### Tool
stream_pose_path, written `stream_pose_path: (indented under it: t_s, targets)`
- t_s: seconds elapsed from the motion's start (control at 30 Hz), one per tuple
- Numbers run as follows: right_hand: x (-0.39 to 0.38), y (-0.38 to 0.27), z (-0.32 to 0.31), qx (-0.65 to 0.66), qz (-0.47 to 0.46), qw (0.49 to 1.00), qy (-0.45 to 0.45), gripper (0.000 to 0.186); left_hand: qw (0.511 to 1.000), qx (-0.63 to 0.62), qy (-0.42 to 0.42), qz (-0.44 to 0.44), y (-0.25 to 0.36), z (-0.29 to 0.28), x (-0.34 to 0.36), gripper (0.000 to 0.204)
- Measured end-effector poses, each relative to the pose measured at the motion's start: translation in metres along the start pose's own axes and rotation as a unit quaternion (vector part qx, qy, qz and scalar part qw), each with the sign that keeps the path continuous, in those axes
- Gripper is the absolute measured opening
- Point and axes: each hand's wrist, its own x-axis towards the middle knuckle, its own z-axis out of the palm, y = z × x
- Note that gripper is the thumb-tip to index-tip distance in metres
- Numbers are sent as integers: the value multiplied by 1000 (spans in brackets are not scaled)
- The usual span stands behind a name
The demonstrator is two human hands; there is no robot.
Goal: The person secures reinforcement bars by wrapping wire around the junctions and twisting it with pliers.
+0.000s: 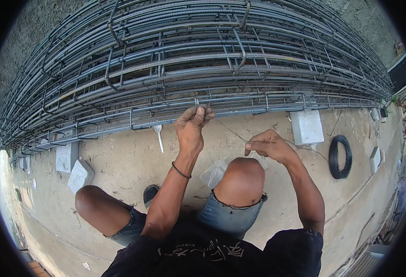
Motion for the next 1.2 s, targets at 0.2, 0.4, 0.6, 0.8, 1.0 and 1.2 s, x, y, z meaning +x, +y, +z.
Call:
stream_pose_path:
  t_s: [0.2, 0.4, 0.6, 0.8, 1.0, 1.2]
  targets:
    - [15, 56, 23, 220, 42, 973, -50, 35, 998, -41, 36, -25, -43, 15, -6, 20]
    - [60, 22, 21, 75, -26, 996, 39, 32, 999, 26, -28, -17, -47, 4, -13, 19]
    - [80, -12, 18, -94, -88, 990, 60, 22, 984, 111, -139, 8, -17, -16, 4, 25]
    - [83, -23, 0, -386, -207, 879, 188, 16, 909, 410, 16, -73, 12, -10, -8, 26]
    - [124, -8, 28, -440, -302, 820, 207, 13, 614, 690, 2, 383, 44, -39, 47, 23]
    - [142, 2, 63, -478, -269, 788, 280, 10, 596, 797, -38, 95, 39, -21, 67, 29]
